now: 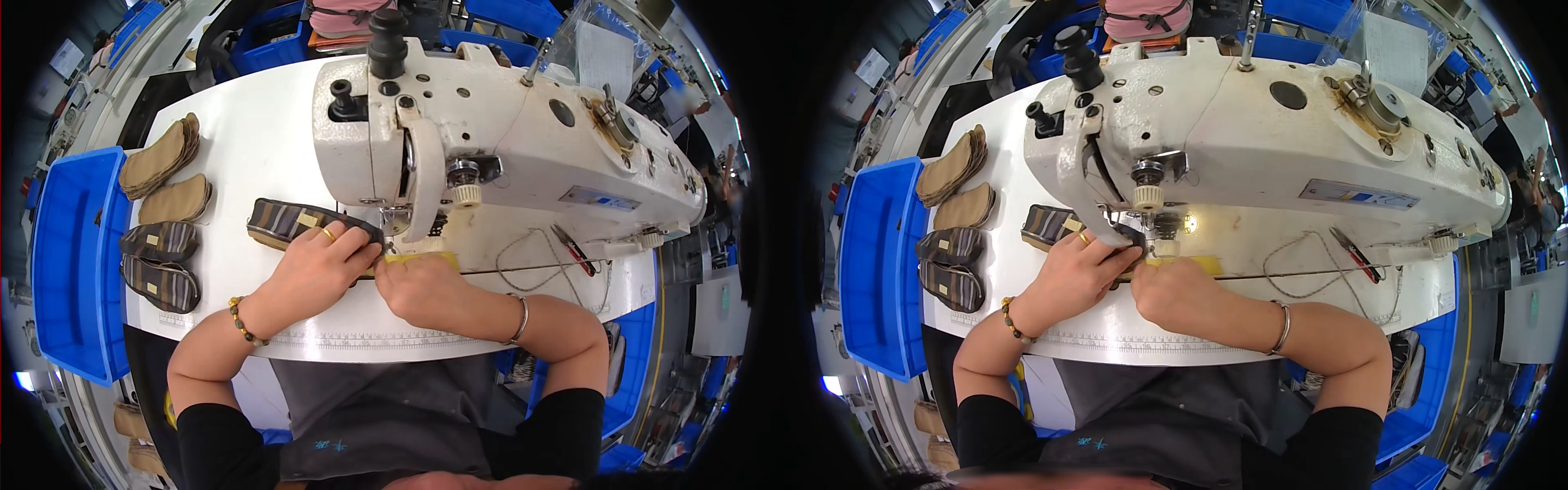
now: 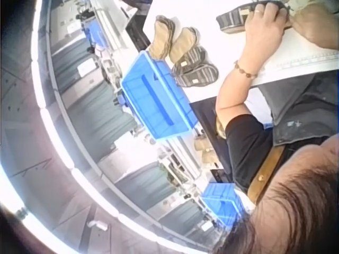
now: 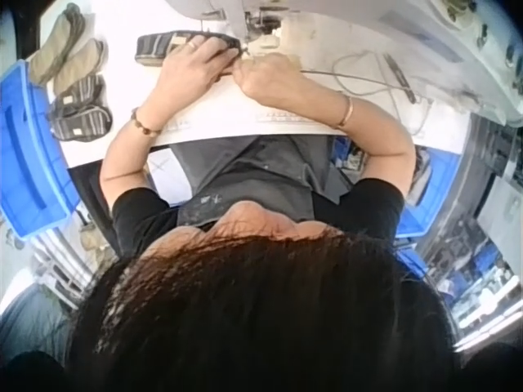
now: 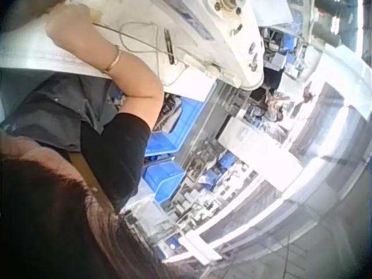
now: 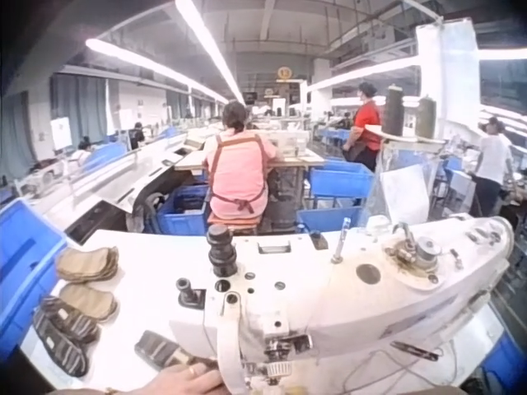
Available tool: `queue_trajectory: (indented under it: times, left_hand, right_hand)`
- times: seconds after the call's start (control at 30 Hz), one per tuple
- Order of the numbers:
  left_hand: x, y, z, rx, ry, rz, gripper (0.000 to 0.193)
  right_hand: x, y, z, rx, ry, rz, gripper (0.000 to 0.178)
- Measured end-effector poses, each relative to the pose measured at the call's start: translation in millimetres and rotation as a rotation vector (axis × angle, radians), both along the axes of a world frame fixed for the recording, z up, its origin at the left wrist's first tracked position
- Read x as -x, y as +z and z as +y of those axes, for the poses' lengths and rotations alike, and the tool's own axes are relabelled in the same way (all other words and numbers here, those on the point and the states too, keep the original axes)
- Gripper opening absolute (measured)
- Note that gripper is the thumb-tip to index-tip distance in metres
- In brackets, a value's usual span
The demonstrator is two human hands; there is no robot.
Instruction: Sewing leather sandal components using an industrial sewing machine.
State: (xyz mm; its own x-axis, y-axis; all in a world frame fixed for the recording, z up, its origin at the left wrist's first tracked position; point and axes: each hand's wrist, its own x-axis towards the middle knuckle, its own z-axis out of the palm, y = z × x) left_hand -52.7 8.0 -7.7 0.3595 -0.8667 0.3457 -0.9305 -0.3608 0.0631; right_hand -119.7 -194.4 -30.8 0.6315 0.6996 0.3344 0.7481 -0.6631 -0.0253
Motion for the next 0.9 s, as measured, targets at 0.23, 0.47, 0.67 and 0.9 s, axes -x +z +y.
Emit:
queue_trajectory:
  times: [0.23, 0.47, 0.67, 0.9]
  left_hand:
    - [-0.9, 0.9, 2.4, 0.010, 0.001, -0.056, 0.029]
    - [0.2, 0.8, 3.2, 0.000, 0.041, 0.105, 0.029]
    - [-2.3, 2.6, 5.0, -0.011, 0.108, 0.151, 0.026]
    - [-7.8, 1.0, 6.0, 0.052, 0.115, 0.181, 0.023]
  right_hand:
    - [-0.9, 2.5, 3.7, -0.090, -0.008, -0.054, 0.007]
    - [-0.5, -0.6, 2.2, -0.068, 0.000, -0.088, 0.013]
    - [-0.4, -4.4, 3.5, -0.033, -0.087, -0.097, 0.031]
    - [-4.8, -3.0, 1.7, -0.045, -0.080, -0.028, 0.031]
